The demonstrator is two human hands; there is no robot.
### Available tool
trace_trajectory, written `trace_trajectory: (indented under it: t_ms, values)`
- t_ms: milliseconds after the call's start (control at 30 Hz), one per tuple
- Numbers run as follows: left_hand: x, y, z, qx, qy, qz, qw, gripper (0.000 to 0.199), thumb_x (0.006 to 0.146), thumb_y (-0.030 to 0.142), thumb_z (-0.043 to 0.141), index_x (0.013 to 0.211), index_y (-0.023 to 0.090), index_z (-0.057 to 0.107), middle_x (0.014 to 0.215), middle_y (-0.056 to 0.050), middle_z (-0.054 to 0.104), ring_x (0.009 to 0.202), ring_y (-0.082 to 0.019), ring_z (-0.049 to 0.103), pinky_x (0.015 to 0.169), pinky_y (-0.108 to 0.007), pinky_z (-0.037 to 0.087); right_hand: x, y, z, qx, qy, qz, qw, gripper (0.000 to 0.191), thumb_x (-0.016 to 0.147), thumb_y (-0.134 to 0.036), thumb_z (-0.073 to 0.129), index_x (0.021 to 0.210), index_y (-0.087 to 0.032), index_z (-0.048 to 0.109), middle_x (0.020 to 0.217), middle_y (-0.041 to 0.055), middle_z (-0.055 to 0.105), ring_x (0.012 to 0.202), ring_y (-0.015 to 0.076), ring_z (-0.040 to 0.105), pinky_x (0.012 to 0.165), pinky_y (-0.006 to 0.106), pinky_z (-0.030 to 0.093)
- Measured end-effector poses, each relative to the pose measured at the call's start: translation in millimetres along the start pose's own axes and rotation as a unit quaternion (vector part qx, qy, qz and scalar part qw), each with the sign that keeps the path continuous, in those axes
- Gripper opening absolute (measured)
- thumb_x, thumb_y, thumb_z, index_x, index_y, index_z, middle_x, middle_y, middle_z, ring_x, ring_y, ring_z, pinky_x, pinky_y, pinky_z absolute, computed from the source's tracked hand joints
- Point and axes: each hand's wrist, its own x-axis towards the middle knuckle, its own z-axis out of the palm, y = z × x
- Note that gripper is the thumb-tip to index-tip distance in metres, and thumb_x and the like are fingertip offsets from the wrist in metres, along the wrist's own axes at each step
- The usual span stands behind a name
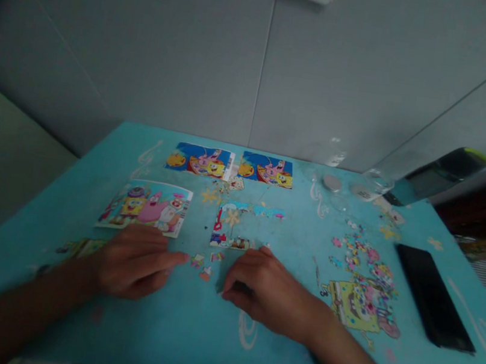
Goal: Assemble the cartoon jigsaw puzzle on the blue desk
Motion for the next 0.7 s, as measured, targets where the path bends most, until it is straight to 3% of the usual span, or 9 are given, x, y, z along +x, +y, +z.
trace_trajectory:
  t_ms: [133,233,333,400,500,700]
  values:
    - [12,21,17.7,-0.006,-0.012,-0.041,0.999,0.033,0.094,0.01,0.055,0.126,0.011,0.061,0.077,-0.002,0.061,0.065,-0.016,0.055,0.059,-0.031,0.046,-15,12,-27,0.029,0.085,0.095,0.991,0.011,0.097,-0.031,0.065,0.097,-0.025,0.074,0.092,-0.0003,0.074,0.083,0.0149,0.067,0.08,0.029,0.05]
    - [35,40,35.1,0.01,-0.094,-0.014,0.995,0.038,0.096,0.015,0.055,0.133,0.013,0.058,0.101,-0.008,0.067,0.09,-0.023,0.062,0.077,-0.038,0.053,-33,33,-55,0.033,0.143,0.192,0.97,0.017,0.094,-0.04,0.067,0.094,-0.025,0.076,0.089,-0.0002,0.075,0.081,0.0166,0.067,0.074,0.029,0.05]
    - [63,50,54.4,0.044,-0.141,-0.076,0.986,0.032,0.098,0.02,0.053,0.128,0.013,0.062,0.124,-0.013,0.062,0.112,-0.029,0.058,0.092,-0.046,0.051,-43,55,-70,0.03,0.149,0.246,0.957,0.023,0.09,-0.044,0.069,0.091,-0.023,0.077,0.085,0.0017,0.076,0.078,0.0185,0.067,0.071,0.03,0.051]
    - [79,50,66.0,0.062,-0.16,-0.105,0.979,0.034,0.099,0.022,0.052,0.13,0.011,0.06,0.132,-0.014,0.059,0.118,-0.031,0.055,0.097,-0.048,0.049,-41,65,-69,0.029,0.135,0.262,0.955,0.021,0.088,-0.042,0.07,0.09,-0.022,0.078,0.084,0.0022,0.077,0.075,0.0187,0.068,0.071,0.031,0.052]
    - [90,45,76.9,0.063,-0.176,-0.132,0.974,0.036,0.1,0.026,0.052,0.132,0.012,0.059,0.128,-0.013,0.06,0.116,-0.031,0.054,0.098,-0.049,0.047,-33,67,-60,0.047,0.114,0.271,0.955,0.018,0.087,-0.037,0.07,0.09,-0.022,0.078,0.084,0.0022,0.078,0.074,0.0187,0.07,0.072,0.031,0.053]
    - [83,43,81.1,0.035,-0.175,-0.14,0.974,0.034,0.102,0.024,0.048,0.132,0.013,0.059,0.121,-0.012,0.064,0.114,-0.029,0.055,0.097,-0.047,0.045,-23,58,-46,0.079,0.132,0.273,0.95,0.015,0.087,-0.033,0.069,0.089,-0.021,0.077,0.085,0.0024,0.079,0.075,0.0194,0.071,0.072,0.031,0.054]
